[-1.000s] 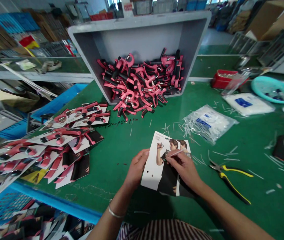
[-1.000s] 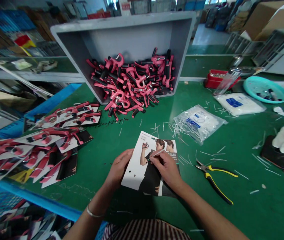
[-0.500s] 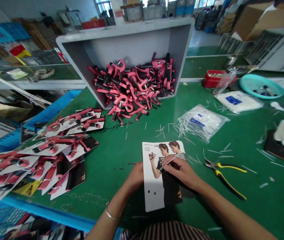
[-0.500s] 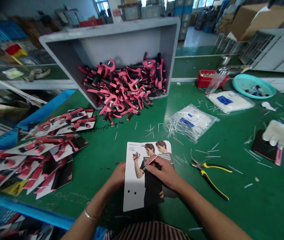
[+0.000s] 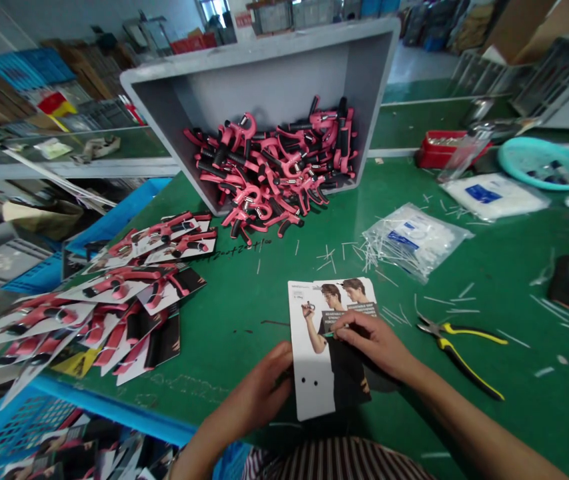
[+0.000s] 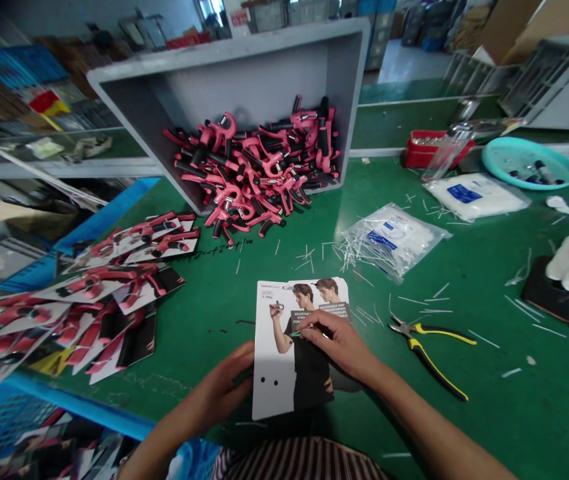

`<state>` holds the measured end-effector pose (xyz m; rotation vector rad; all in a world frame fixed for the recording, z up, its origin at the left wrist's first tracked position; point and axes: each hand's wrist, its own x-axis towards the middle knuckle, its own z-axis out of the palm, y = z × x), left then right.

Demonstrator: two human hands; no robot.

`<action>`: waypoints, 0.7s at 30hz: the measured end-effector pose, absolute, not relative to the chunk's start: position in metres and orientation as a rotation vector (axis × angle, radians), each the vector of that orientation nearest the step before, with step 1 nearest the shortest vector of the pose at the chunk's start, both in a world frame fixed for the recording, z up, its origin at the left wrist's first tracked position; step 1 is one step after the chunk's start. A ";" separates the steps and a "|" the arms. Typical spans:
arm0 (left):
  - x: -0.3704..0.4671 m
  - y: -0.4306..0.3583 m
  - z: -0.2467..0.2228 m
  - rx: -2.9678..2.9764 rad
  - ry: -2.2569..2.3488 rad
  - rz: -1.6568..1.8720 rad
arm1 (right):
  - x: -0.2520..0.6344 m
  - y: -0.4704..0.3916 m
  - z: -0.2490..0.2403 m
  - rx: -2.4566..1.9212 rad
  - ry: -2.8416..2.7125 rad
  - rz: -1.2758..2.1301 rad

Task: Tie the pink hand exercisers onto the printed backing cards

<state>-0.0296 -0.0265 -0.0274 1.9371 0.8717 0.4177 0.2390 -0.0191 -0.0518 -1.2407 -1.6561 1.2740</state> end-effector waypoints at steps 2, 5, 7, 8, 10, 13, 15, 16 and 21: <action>-0.028 -0.027 -0.029 1.895 0.867 0.504 | 0.235 -0.022 -0.052 -1.261 -1.632 1.269; -0.014 -0.025 -0.043 1.836 0.958 0.720 | 0.232 -0.025 -0.052 -1.272 -1.601 1.263; -0.001 -0.021 -0.055 1.748 1.017 0.820 | 0.230 -0.027 -0.051 -1.267 -1.610 1.229; 0.006 -0.019 -0.060 1.691 1.043 0.830 | 0.228 -0.028 -0.051 -1.263 -1.627 1.205; 0.016 -0.015 -0.067 1.576 1.103 0.802 | 0.225 -0.028 -0.049 -1.257 -1.669 1.140; 0.023 -0.012 -0.069 1.499 1.157 0.746 | 0.220 -0.028 -0.047 -1.273 -1.705 1.049; 0.022 -0.012 -0.066 1.510 1.137 0.753 | 0.218 -0.027 -0.046 -1.294 -1.710 1.004; 0.021 -0.013 -0.065 1.523 1.124 0.760 | 0.217 -0.027 -0.045 -1.297 -1.717 0.988; 0.017 -0.019 -0.063 1.509 1.202 0.801 | 0.220 -0.025 -0.043 -1.167 -1.875 0.961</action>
